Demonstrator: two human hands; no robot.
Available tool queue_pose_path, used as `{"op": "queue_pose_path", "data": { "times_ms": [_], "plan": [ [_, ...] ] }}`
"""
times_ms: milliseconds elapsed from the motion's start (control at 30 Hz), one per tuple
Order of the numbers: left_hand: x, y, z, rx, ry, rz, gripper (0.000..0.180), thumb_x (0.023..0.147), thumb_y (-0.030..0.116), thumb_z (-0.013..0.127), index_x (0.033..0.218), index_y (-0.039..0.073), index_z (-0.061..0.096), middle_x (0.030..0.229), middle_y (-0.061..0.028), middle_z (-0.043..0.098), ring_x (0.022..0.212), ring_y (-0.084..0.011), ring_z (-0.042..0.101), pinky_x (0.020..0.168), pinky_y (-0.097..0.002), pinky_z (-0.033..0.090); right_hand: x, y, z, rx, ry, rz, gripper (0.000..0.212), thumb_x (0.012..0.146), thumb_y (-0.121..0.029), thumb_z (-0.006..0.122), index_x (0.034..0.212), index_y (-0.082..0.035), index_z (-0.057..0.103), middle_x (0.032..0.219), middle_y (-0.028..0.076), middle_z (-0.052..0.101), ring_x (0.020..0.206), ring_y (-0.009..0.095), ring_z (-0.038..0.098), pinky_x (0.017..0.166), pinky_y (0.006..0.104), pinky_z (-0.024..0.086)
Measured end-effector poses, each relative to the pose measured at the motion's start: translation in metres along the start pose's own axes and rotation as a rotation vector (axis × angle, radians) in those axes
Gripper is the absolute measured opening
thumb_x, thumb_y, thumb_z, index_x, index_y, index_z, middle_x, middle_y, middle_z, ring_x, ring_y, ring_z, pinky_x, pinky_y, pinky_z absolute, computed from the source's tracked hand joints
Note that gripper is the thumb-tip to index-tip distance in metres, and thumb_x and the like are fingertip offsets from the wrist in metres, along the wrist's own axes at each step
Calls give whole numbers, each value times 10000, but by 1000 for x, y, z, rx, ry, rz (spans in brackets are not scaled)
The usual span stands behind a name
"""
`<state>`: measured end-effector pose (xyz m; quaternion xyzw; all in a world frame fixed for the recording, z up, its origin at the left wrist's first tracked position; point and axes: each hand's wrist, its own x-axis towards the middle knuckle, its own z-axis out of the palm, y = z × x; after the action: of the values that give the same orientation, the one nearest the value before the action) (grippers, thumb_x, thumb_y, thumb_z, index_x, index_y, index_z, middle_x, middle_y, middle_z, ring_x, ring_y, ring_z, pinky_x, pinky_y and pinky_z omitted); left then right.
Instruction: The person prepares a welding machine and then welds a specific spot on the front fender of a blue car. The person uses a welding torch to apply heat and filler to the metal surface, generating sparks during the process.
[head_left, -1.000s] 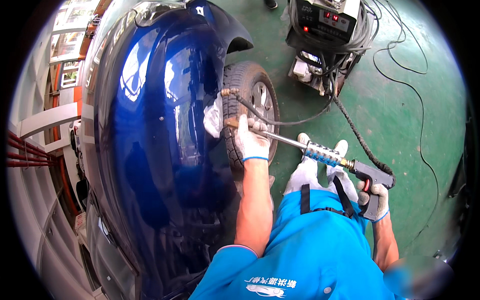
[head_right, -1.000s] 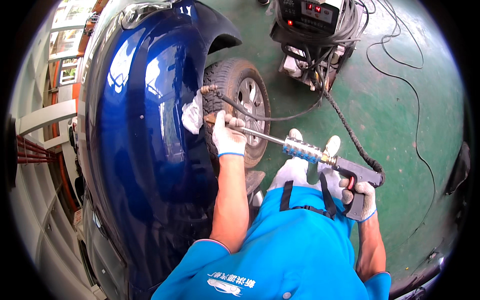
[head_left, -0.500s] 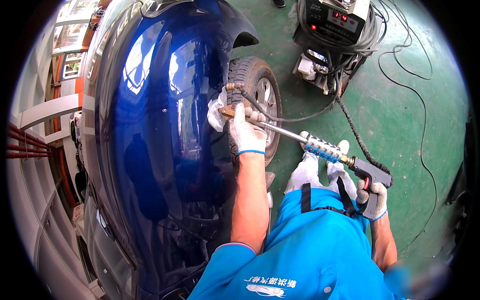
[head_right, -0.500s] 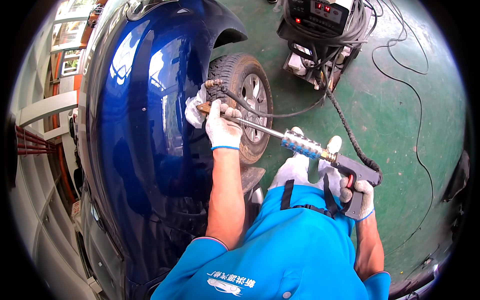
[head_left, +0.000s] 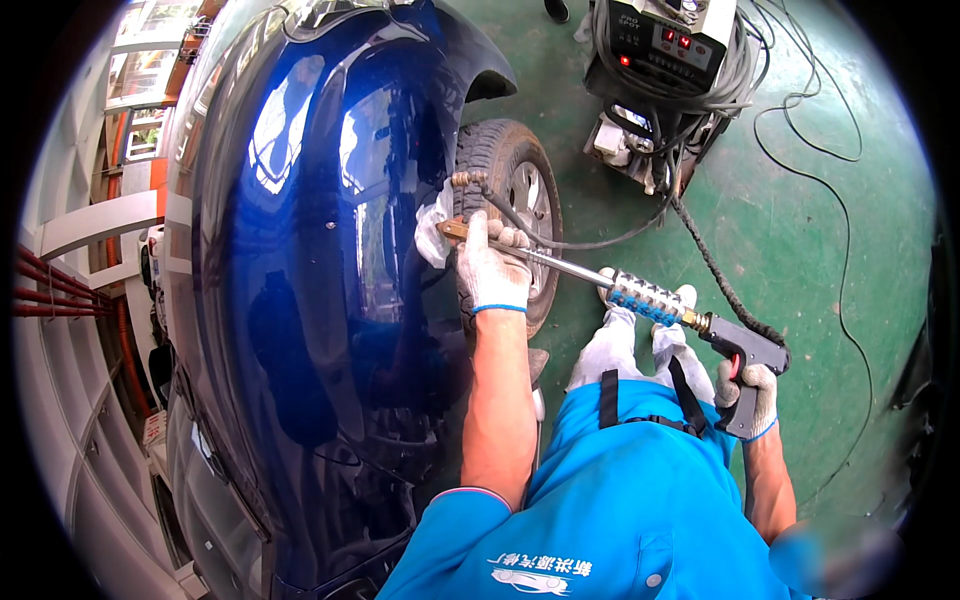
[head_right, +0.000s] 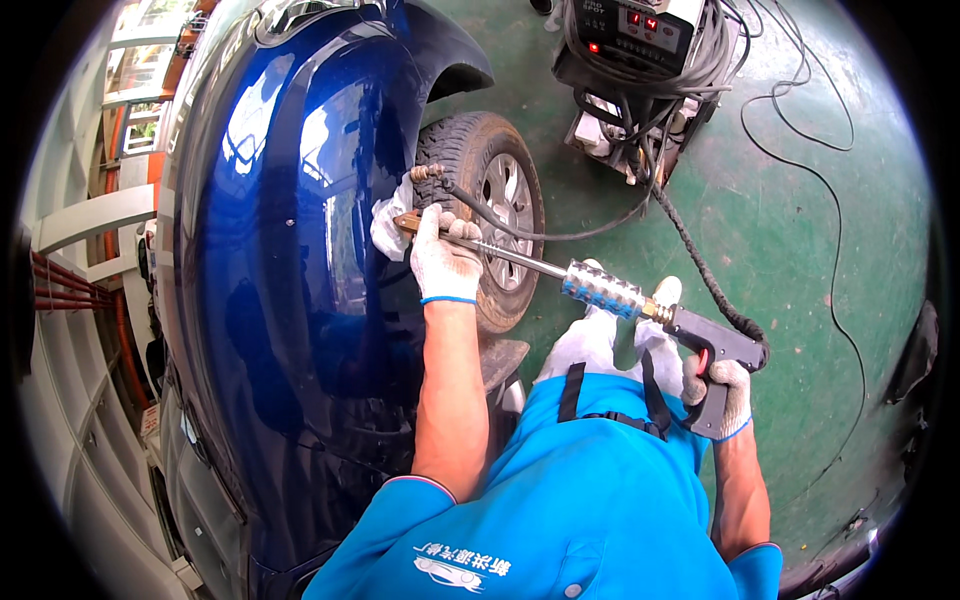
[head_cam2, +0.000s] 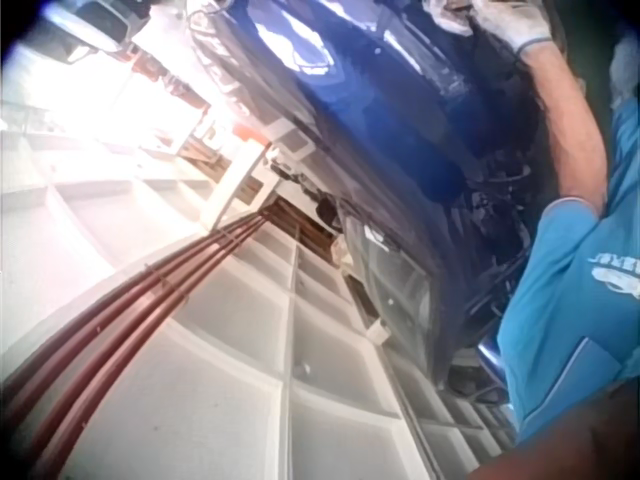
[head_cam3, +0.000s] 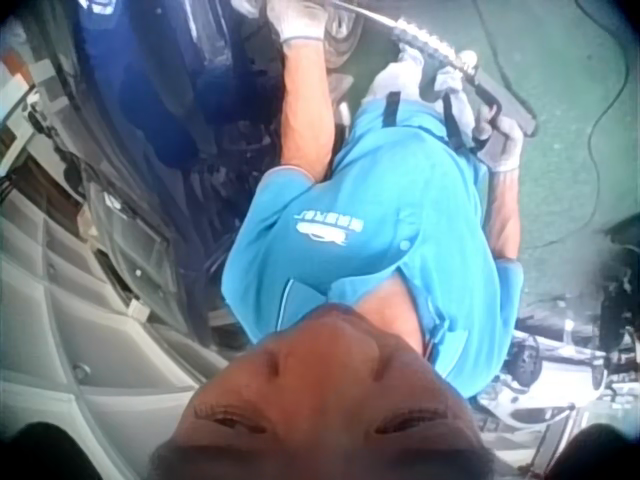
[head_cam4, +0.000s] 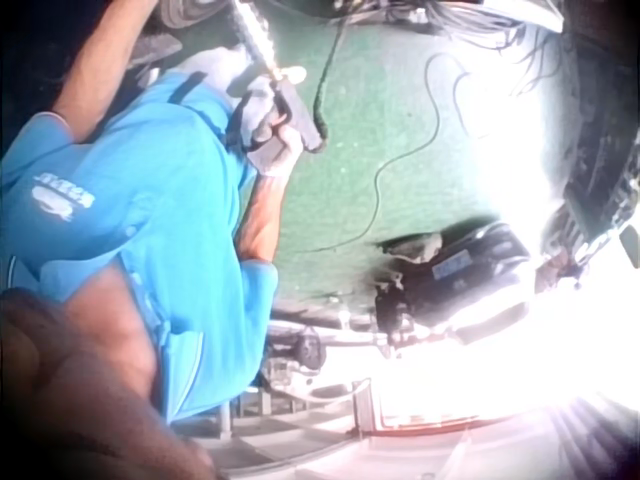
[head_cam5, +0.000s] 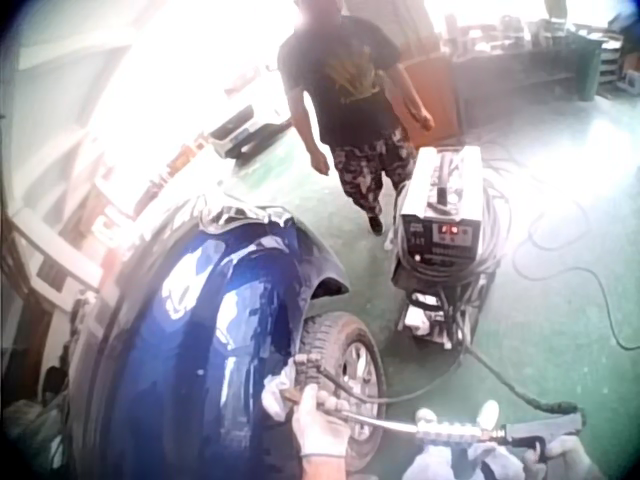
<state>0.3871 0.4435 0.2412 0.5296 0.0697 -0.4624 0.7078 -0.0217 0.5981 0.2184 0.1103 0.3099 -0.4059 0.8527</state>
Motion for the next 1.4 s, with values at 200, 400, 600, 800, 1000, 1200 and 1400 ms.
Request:
{"op": "queue_pose_path", "data": {
  "times_ms": [200,400,600,800,1000,1200,1400],
  "plan": [
    [-10,3,9,4,24,-3,208,964,171,631,798,115,519,680,21,508,549,-133,465,550,-318,439,-1,-2,9,86,6,24,572,781,-101,644,1297,92,489,1042,250,686,660,275,659,598,392,598],
    [-6,3,10,9,-3,-3,218,973,160,612,795,137,489,641,51,450,508,-110,404,523,-297,408,-1,0,9,48,43,13,530,775,-127,667,1230,106,529,926,213,669,618,252,627,566,365,572],
    [-11,5,14,20,0,-5,179,971,152,615,842,146,491,633,61,436,497,-99,385,516,-287,389,-2,3,17,-21,52,-17,520,774,-152,689,1211,89,543,843,162,631,599,225,604,527,325,544],
    [-12,6,19,7,-7,-30,181,969,148,616,841,153,488,633,64,434,493,-98,381,523,-286,389,-3,4,15,-2,63,-14,587,778,-141,688,1297,49,491,860,165,636,606,226,602,540,330,548],
    [-7,4,14,0,-30,-31,198,967,153,619,823,154,484,633,63,426,494,-93,375,524,-286,392,-4,4,14,0,50,-2,595,780,-141,684,1311,45,489,834,160,635,606,224,600,544,329,541],
    [2,2,2,-5,-48,-14,122,963,175,629,903,124,537,661,37,485,495,-97,421,477,-292,417,-4,6,12,-7,95,-6,632,778,-149,677,1343,50,475,758,155,620,560,216,575,506,313,499],
    [-6,5,13,32,-27,-13,179,966,154,620,847,146,486,634,61,426,499,-92,374,521,-290,401,-3,6,9,-22,125,-24,621,774,-138,669,1330,70,488,863,219,681,612,249,645,545,337,567]
  ]
}}
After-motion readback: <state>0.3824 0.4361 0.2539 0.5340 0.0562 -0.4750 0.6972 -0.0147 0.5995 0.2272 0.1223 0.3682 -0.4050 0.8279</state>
